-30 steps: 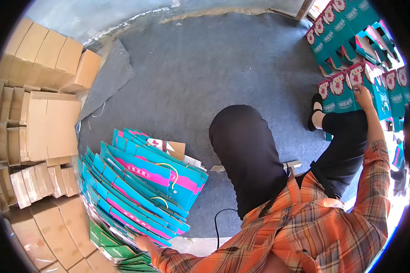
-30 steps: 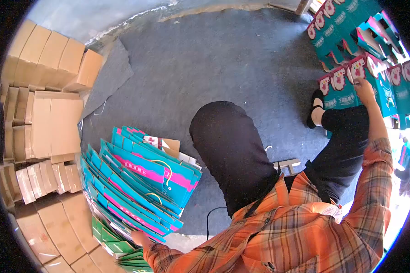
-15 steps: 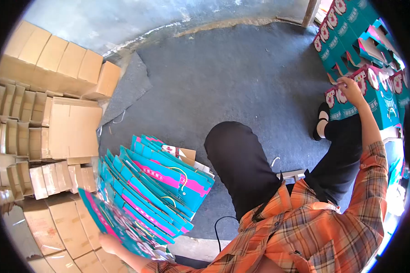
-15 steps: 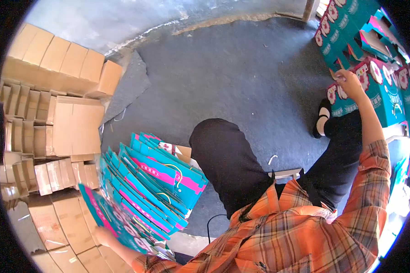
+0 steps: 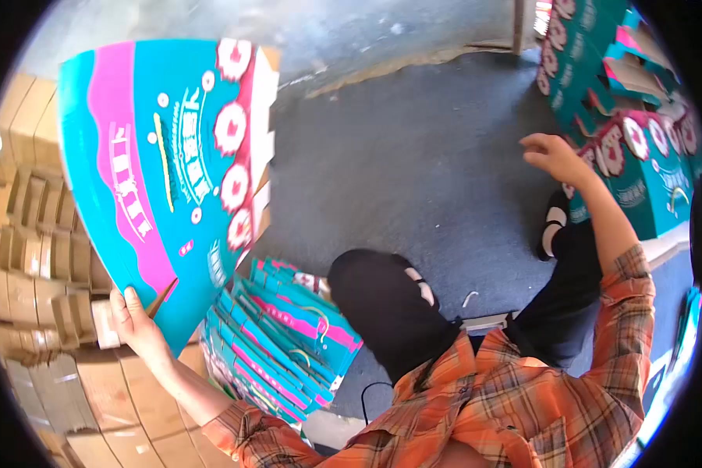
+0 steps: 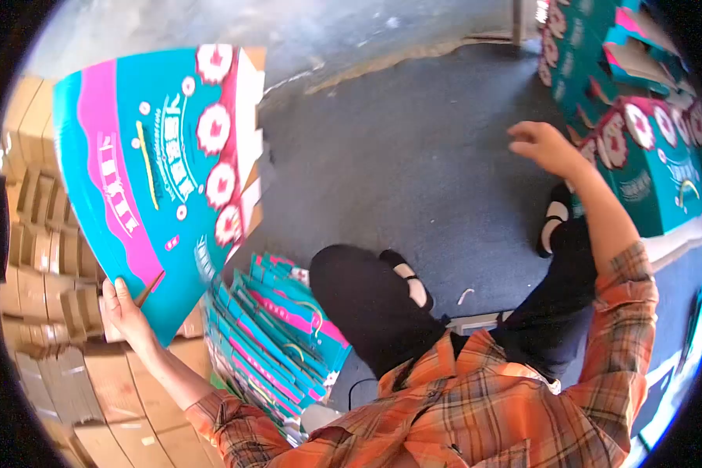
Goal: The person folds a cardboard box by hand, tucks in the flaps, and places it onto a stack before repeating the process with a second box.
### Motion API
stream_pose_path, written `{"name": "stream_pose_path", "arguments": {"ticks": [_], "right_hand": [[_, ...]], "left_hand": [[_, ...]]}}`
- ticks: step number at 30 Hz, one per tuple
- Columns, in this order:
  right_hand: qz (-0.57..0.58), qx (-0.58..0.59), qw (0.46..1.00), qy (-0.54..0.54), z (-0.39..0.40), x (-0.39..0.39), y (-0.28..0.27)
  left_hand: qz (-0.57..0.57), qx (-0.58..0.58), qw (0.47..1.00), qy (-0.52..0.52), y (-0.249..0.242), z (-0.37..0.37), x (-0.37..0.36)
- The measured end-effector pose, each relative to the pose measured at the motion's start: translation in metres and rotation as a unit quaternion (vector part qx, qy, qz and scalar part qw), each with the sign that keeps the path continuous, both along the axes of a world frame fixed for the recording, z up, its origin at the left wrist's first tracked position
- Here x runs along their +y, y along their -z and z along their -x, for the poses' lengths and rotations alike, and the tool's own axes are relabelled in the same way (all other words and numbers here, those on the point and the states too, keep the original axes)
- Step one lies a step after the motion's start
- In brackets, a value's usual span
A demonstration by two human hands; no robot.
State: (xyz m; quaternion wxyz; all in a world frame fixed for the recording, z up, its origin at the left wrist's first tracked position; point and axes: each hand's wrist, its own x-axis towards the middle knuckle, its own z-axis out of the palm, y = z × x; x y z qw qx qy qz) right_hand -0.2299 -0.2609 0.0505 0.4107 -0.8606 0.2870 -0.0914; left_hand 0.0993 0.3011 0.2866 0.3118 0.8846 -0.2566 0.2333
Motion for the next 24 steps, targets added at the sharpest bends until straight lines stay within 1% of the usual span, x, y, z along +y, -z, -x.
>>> {"name": "stream_pose_path", "arguments": {"ticks": [1, 2, 3, 5, 6, 7, 8, 9, 10, 11, 13, 14, 15, 17, 18, 19, 21, 22, 23, 24], "right_hand": [[-0.031, 0.009, 0.999, 0.005, 0.0, -0.003, 0.0], [-0.06, -0.038, 0.997, 0.027, 0.004, -0.008, 0.0], [-0.105, -0.054, 0.992, 0.051, 0.004, -0.007, -0.005], [-0.182, -0.106, 0.976, 0.064, 0.009, -0.019, -0.006], [-0.2, -0.157, 0.964, 0.079, 0.011, -0.018, -0.014], [-0.217, -0.207, 0.949, 0.093, 0.015, -0.017, -0.023], [-0.213, -0.205, 0.949, 0.107, 0.022, -0.021, -0.029], [-0.237, -0.245, 0.933, 0.116, 0.028, -0.027, -0.034], [-0.258, -0.286, 0.914, 0.123, 0.033, -0.031, -0.037], [-0.276, -0.349, 0.884, 0.147, 0.039, -0.034, -0.037], [-0.31, -0.347, 0.871, 0.161, 0.051, -0.047, -0.03], [-0.296, -0.365, 0.855, 0.22, 0.053, -0.048, -0.028], [-0.291, -0.365, 0.855, 0.224, 0.055, -0.046, -0.031], [-0.27, -0.385, 0.848, 0.244, 0.056, -0.039, -0.045], [-0.249, -0.377, 0.856, 0.25, 0.053, -0.033, -0.053], [-0.247, -0.376, 0.858, 0.247, 0.051, -0.027, -0.059], [-0.171, -0.322, 0.908, 0.208, 0.045, -0.012, -0.067], [-0.172, -0.324, 0.916, 0.164, 0.04, -0.006, -0.063], [-0.175, -0.283, 0.933, 0.139, 0.037, 0.002, -0.062], [-0.016, -0.238, 0.964, 0.116, 0.032, 0.013, -0.064]], "left_hand": [[0.125, 0.043, 0.99, 0.054, 0.011, -0.008, -0.021], [0.263, 0.125, 0.944, 0.157, 0.032, -0.019, -0.061], [0.286, 0.125, 0.936, 0.161, 0.046, -0.027, -0.079], [0.31, 0.172, 0.908, 0.225, 0.073, -0.032, -0.12], [0.309, 0.179, 0.903, 0.237, 0.086, -0.027, -0.144], [0.329, 0.206, 0.884, 0.262, 0.1, -0.016, -0.168], [0.349, 0.234, 0.862, 0.284, 0.115, -0.01, -0.187], [0.352, 0.245, 0.861, 0.273, 0.138, -0.013, -0.198], [0.354, 0.286, 0.844, 0.285, 0.158, -0.01, -0.209], [0.355, 0.327, 0.824, 0.295, 0.178, -0.005, -0.219], [0.32, 0.358, 0.822, 0.305, 0.208, 0.01, -0.241], [0.331, 0.378, 0.813, 0.295, 0.22, 0.023, -0.253], [0.332, 0.381, 0.809, 0.3, 0.231, 0.027, -0.26], [0.276, 0.474, 0.761, 0.347, 0.253, 0.027, -0.268], [0.196, 0.542, 0.767, 0.284, 0.258, 0.025, -0.267], [0.2, 0.541, 0.766, 0.284, 0.258, 0.03, -0.27], [0.175, 0.501, 0.835, 0.144, 0.257, 0.04, -0.272], [0.212, 0.468, 0.848, 0.129, 0.254, 0.042, -0.272], [0.212, 0.471, 0.847, 0.124, 0.253, 0.044, -0.273], [0.263, 0.402, 0.864, 0.147, 0.244, 0.049, -0.276]]}}
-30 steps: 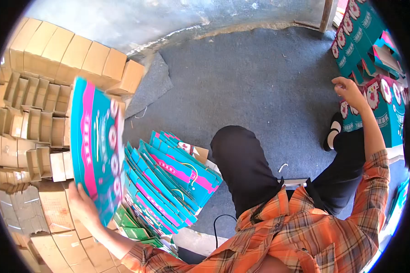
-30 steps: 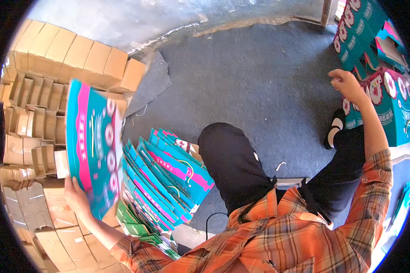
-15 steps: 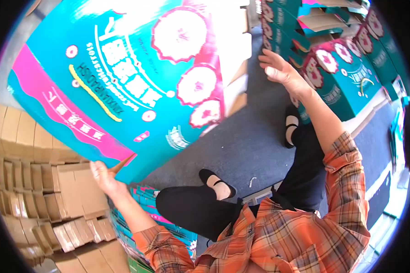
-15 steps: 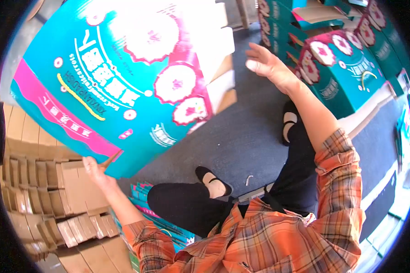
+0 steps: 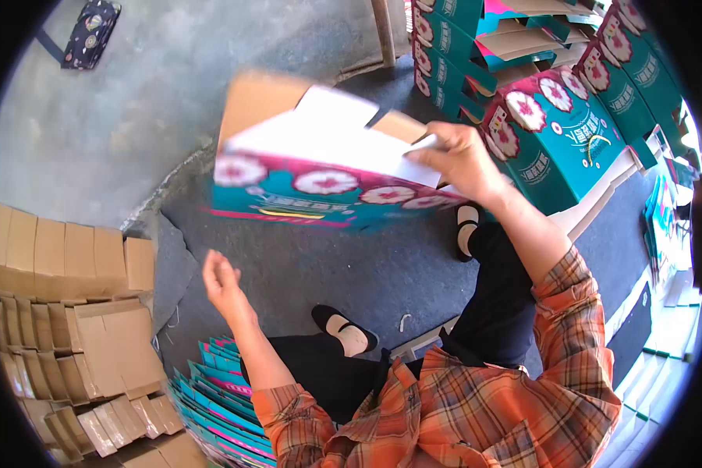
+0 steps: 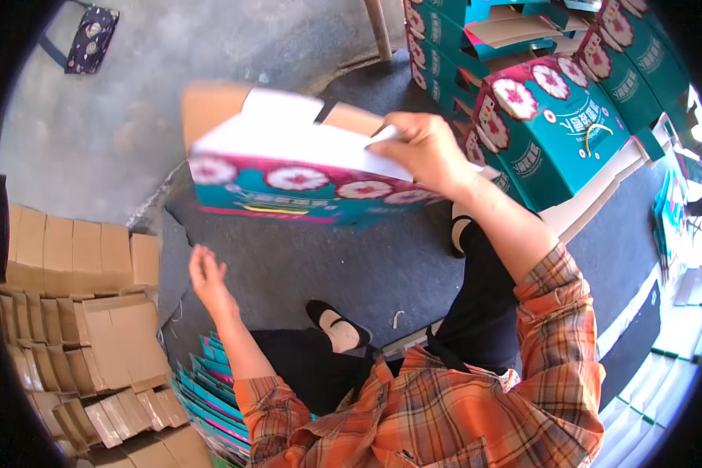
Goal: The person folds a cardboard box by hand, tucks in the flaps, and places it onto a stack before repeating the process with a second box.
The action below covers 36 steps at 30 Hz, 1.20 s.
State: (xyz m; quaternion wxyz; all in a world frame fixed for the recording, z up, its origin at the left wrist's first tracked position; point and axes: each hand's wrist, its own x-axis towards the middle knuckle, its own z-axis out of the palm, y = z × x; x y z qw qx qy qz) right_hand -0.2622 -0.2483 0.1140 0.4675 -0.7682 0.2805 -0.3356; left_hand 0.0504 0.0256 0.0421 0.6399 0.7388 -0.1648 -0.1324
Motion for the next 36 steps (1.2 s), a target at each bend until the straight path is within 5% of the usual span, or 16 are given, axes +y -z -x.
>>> {"name": "stream_pose_path", "arguments": {"ticks": [3, 8, 15, 24, 36], "right_hand": [[0.309, 0.097, 0.946, -0.006, -0.021, 0.025, -0.002], [0.421, 0.158, 0.889, -0.083, -0.042, 0.033, 0.031], [0.438, 0.198, 0.867, -0.133, -0.059, 0.049, 0.046], [0.428, 0.142, 0.881, -0.145, -0.049, 0.049, 0.045], [0.511, 0.133, 0.832, -0.172, -0.028, 0.058, 0.032]], "left_hand": [[0.077, -0.119, 0.99, 0.008, -0.022, 0.009, -0.003], [0.085, -0.169, 0.961, 0.204, -0.029, 0.003, -0.003], [-0.194, -0.246, 0.874, 0.372, -0.043, 0.04, -0.017], [-0.189, -0.133, 0.895, 0.382, -0.038, 0.026, -0.015], [-0.21, -0.176, 0.912, 0.306, -0.033, 0.026, -0.024]]}}
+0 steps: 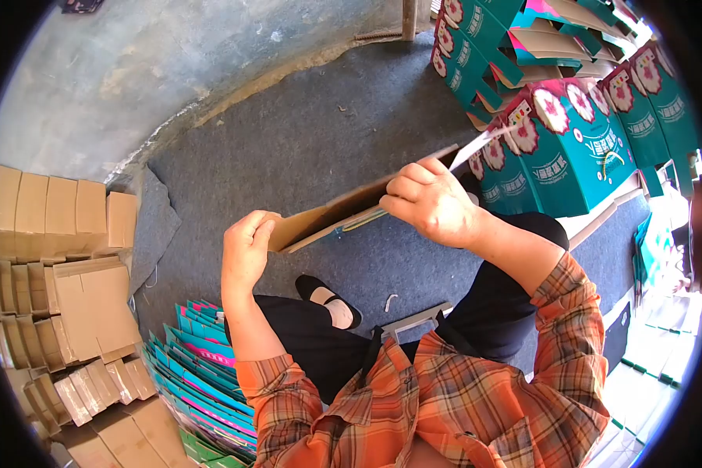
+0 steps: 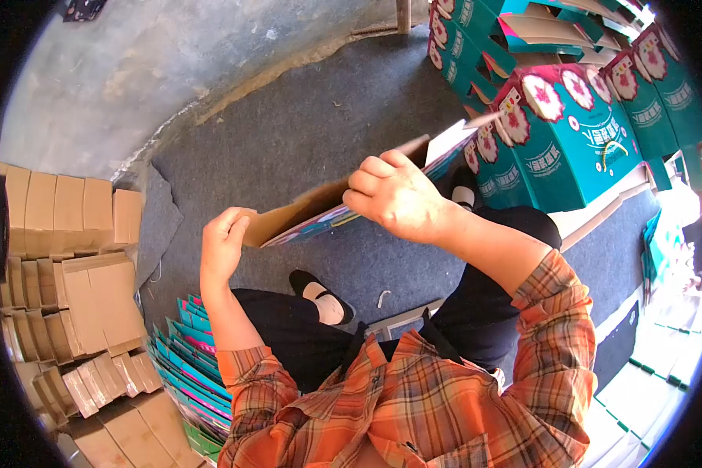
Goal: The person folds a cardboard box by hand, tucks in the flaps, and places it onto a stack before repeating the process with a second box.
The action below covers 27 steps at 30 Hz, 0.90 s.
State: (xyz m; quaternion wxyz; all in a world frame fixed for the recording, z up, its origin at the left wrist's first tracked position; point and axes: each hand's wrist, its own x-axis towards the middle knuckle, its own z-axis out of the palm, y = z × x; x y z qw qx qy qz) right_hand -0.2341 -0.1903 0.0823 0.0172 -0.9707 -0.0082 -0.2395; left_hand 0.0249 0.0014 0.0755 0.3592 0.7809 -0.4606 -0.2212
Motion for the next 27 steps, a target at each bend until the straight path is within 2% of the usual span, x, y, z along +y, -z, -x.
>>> {"name": "stream_pose_path", "arguments": {"ticks": [7, 9, 11, 13, 16, 17, 19, 20, 21, 23, 24, 25, 27], "right_hand": [[-0.038, 0.017, 0.996, 0.078, 0.003, -0.008, 0.006], [-0.136, 0.038, 0.986, 0.09, 0.004, -0.015, 0.015], [-0.11, 0.038, 0.99, 0.082, 0.009, -0.018, 0.008], [-0.041, 0.096, 0.992, 0.069, 0.014, -0.011, -0.001], [-0.021, 0.106, 0.991, 0.073, 0.025, 0.0, -0.017], [-0.008, 0.1, 0.992, 0.083, 0.028, 0.001, -0.021], [-0.004, 0.108, 0.99, 0.088, 0.03, -0.001, -0.022], [0.015, 0.13, 0.986, 0.105, 0.03, -0.004, -0.018], [0.034, 0.153, 0.98, 0.123, 0.029, -0.006, -0.014], [0.027, 0.15, 0.98, 0.126, 0.026, -0.009, -0.006], [0.02, 0.141, 0.982, 0.124, 0.026, -0.009, -0.004], [0.014, 0.132, 0.984, 0.121, 0.027, -0.01, -0.004], [0.012, 0.138, 0.984, 0.114, 0.027, -0.007, -0.005]], "left_hand": [[0.017, -0.003, 0.998, -0.061, 0.004, 0.001, -0.005], [0.013, -0.004, 0.997, -0.07, 0.003, 0.002, -0.006], [0.026, 0.004, 0.995, -0.097, 0.011, 0.0, -0.007], [0.038, 0.009, 0.991, -0.13, 0.02, -0.008, -0.005], [0.131, 0.078, 0.957, -0.246, 0.031, -0.026, 0.002], [0.131, 0.077, 0.957, -0.249, 0.033, -0.031, 0.008], [0.048, 0.172, 0.939, -0.293, 0.016, -0.03, 0.013], [-0.028, 0.12, 0.95, -0.286, 0.007, -0.023, 0.012], [-0.029, 0.118, 0.95, -0.286, 0.01, -0.019, 0.013], [-0.059, -0.115, 0.982, -0.14, 0.017, -0.014, 0.017], [-0.104, -0.108, 0.98, -0.13, 0.011, -0.014, 0.017], [-0.102, -0.108, 0.981, -0.129, 0.008, -0.012, 0.015], [-0.199, -0.227, 0.943, -0.142, 0.005, -0.005, 0.009]]}}
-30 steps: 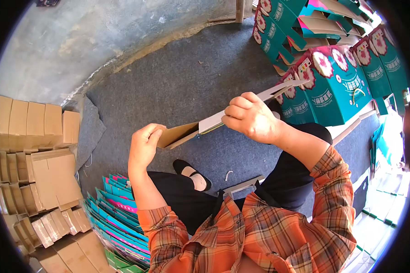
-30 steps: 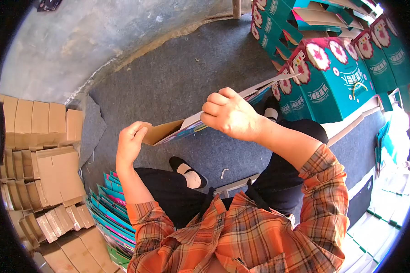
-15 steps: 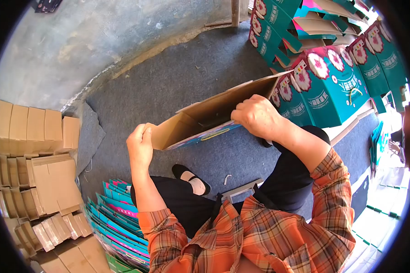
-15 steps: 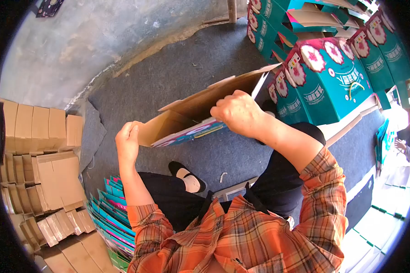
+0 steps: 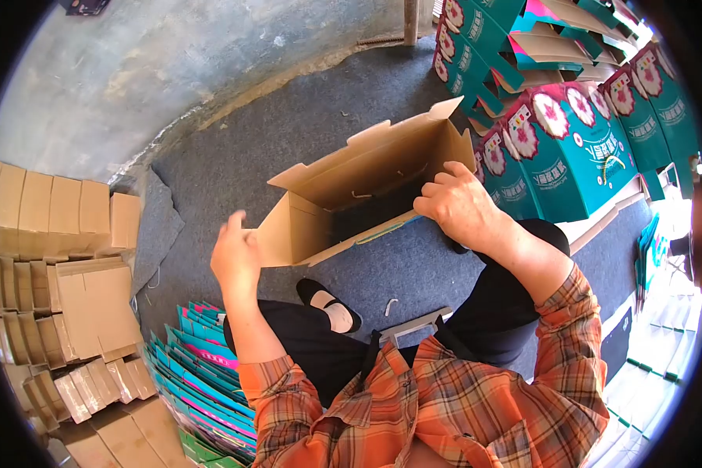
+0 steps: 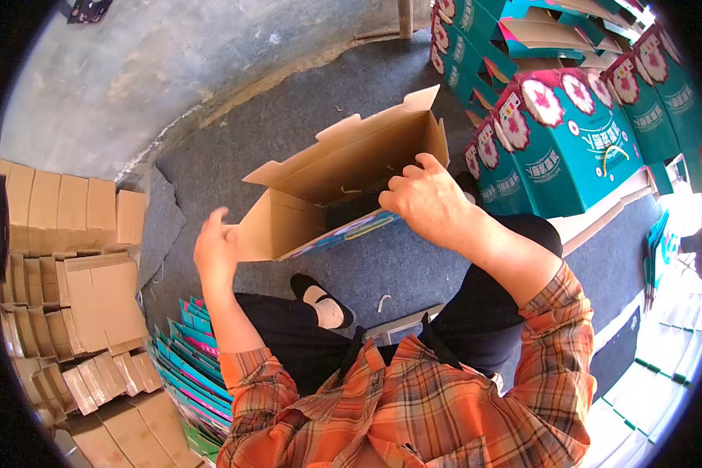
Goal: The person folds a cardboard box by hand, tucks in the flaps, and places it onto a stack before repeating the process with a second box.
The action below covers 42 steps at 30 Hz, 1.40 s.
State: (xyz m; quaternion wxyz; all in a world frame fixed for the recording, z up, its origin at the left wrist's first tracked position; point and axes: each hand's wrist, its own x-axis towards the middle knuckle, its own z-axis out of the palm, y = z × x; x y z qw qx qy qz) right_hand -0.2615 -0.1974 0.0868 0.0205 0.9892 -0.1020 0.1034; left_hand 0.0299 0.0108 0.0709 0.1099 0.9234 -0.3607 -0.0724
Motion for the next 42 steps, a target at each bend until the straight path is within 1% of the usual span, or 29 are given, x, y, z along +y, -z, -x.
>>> {"name": "stream_pose_path", "arguments": {"ticks": [1, 3, 4, 6, 7, 8, 10, 11, 12, 14, 15, 18, 19, 20, 22, 26, 28, 29, 33, 35, 36, 38, 39, 40, 42], "right_hand": [[-0.005, 0.006, 1.0, -0.008, 0.0, 0.001, 0.0], [-0.006, 0.006, 1.0, -0.022, -0.001, 0.001, 0.002], [-0.007, 0.005, 0.999, -0.035, -0.001, 0.001, 0.002], [-0.012, 0.0, 0.999, -0.042, -0.001, -0.001, 0.001], [-0.018, -0.007, 0.999, -0.049, -0.001, -0.001, 0.001], [-0.018, -0.006, 0.999, -0.048, -0.001, 0.0, 0.001], [-0.035, 0.0, 0.998, -0.06, -0.001, 0.003, 0.0], [-0.036, 0.002, 0.997, -0.062, -0.001, 0.002, 0.0], [-0.034, 0.001, 0.998, -0.06, 0.0, 0.002, 0.001], [-0.032, 0.0, 0.998, -0.056, 0.001, 0.002, 0.001], [-0.038, 0.004, 0.998, -0.057, 0.003, 0.003, 0.001], [-0.057, 0.011, 0.997, -0.049, 0.009, 0.001, -0.002], [-0.069, 0.014, 0.997, -0.041, 0.013, 0.0, -0.004], [-0.07, 0.014, 0.997, -0.041, 0.017, -0.002, -0.007], [-0.102, 0.006, 0.995, -0.02, 0.023, -0.007, -0.01], [-0.139, 0.001, 0.99, 0.001, 0.02, -0.013, -0.005], [-0.149, -0.002, 0.989, 0.017, 0.02, -0.018, -0.003], [-0.158, -0.005, 0.987, 0.034, 0.02, -0.019, -0.003], [-0.161, -0.002, 0.987, 0.028, 0.019, -0.018, -0.003], [-0.168, -0.005, 0.985, 0.036, 0.018, -0.014, -0.002], [-0.168, -0.005, 0.985, 0.035, 0.018, -0.015, -0.002], [-0.19, 0.01, 0.981, 0.033, 0.016, -0.016, -0.004], [-0.189, 0.01, 0.981, 0.032, 0.016, -0.015, -0.004], [-0.189, 0.005, 0.981, 0.03, 0.016, -0.013, -0.004], [-0.189, -0.001, 0.982, 0.027, 0.015, -0.01, -0.004]], "left_hand": [[0.0, 0.001, 1.0, 0.0, 0.0, 0.007, -0.006], [0.104, -0.117, 0.985, 0.072, 0.001, 0.021, -0.026], [0.106, -0.116, 0.985, 0.073, -0.003, 0.026, -0.034], [0.176, -0.112, 0.967, 0.148, -0.01, 0.033, -0.049], [0.187, -0.149, 0.958, 0.159, -0.009, 0.031, -0.055], [0.188, -0.147, 0.958, 0.159, -0.01, 0.032, -0.06], [0.253, -0.081, 0.937, 0.225, -0.011, 0.039, -0.069], [0.26, -0.041, 0.943, 0.202, -0.01, 0.046, -0.073], [0.26, -0.041, 0.944, 0.2, -0.007, 0.044, -0.074], [0.149, -0.062, 0.961, 0.225, 0.001, 0.041, -0.076], [0.2, -0.063, 0.949, 0.235, -0.001, 0.044, -0.076], [0.224, -0.07, 0.944, 0.231, -0.001, 0.033, -0.07], [0.231, -0.091, 0.945, 0.215, -0.002, 0.026, -0.065], [0.246, -0.083, 0.947, 0.188, -0.003, 0.018, -0.059], [0.237, -0.084, 0.957, 0.147, -0.001, -0.001, -0.045], [0.206, -0.043, 0.964, 0.16, 0.001, 0.003, -0.032], [0.232, -0.021, 0.949, 0.214, 0.004, 0.004, -0.029], [0.248, -0.01, 0.945, 0.216, 0.005, 0.006, -0.029], [0.251, 0.03, 0.943, 0.217, 0.014, 0.0, -0.023], [0.194, 0.035, 0.951, 0.237, 0.018, 0.0, -0.017], [0.195, 0.035, 0.951, 0.236, 0.02, 0.002, -0.015], [0.121, -0.014, 0.957, 0.265, 0.025, 0.01, -0.012], [0.064, 0.008, 0.964, 0.257, 0.022, 0.014, -0.01], [0.065, 0.008, 0.964, 0.256, 0.018, 0.02, -0.01], [-0.012, -0.02, 0.959, 0.282, 0.014, 0.032, -0.011]]}}
